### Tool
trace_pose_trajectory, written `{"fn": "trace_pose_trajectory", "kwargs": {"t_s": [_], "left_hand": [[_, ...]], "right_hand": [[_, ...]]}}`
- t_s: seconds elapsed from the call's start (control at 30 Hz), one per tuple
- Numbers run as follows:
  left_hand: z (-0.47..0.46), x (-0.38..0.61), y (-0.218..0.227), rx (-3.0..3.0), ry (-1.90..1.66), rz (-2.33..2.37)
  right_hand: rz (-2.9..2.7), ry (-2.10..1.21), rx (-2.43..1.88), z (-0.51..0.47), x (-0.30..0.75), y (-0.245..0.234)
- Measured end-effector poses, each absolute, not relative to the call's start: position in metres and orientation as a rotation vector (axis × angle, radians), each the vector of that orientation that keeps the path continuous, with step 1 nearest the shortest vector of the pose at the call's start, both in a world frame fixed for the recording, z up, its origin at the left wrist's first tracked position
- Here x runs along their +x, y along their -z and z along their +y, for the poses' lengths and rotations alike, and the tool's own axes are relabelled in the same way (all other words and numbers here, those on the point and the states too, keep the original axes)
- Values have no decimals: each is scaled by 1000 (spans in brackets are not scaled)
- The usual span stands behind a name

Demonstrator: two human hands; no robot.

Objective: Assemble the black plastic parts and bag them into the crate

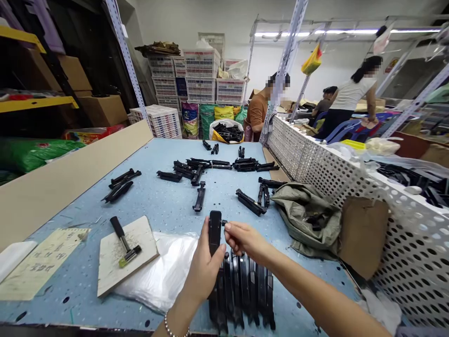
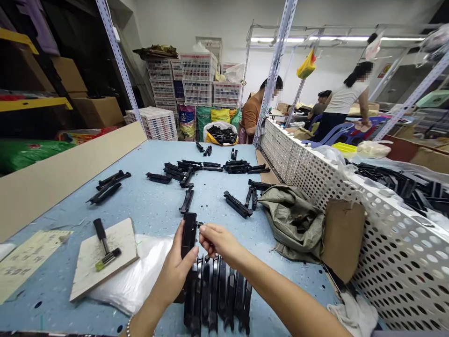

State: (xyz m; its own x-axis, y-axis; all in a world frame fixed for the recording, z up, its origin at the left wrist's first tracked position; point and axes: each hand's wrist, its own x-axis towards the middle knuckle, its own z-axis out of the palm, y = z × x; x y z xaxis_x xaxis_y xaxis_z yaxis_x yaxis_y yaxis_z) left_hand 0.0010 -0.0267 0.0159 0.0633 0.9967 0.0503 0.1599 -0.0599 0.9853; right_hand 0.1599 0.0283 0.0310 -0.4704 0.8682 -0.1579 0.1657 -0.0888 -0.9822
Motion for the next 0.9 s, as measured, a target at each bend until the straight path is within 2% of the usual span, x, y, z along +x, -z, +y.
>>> {"fn": "trace_pose_trajectory", "kwargs": {"t_s": [0.37,0.47,0.63,0.7,0.8,0.9], "left_hand": [[-32,1,-18,1379,-1081,1159],[-35,1,-16,1418,-1034,1186],[-38,4,-17,1386,-1052,1264],[-38,4,-20,1296,-1101,1260],[-35,0,-27,992,-1037,1175],[-30,-7,-29,708,-911,1048]], "right_hand": [[-2185,-684,-1252,16,178,-39],[-2181,-721,-1190,16,176,-35],[-1833,-1272,-1162,17,170,-21],[-1880,-1247,-1194,18,170,-21],[-2279,-582,-1214,20,173,-31],[-2708,151,-954,24,179,-46]]}}
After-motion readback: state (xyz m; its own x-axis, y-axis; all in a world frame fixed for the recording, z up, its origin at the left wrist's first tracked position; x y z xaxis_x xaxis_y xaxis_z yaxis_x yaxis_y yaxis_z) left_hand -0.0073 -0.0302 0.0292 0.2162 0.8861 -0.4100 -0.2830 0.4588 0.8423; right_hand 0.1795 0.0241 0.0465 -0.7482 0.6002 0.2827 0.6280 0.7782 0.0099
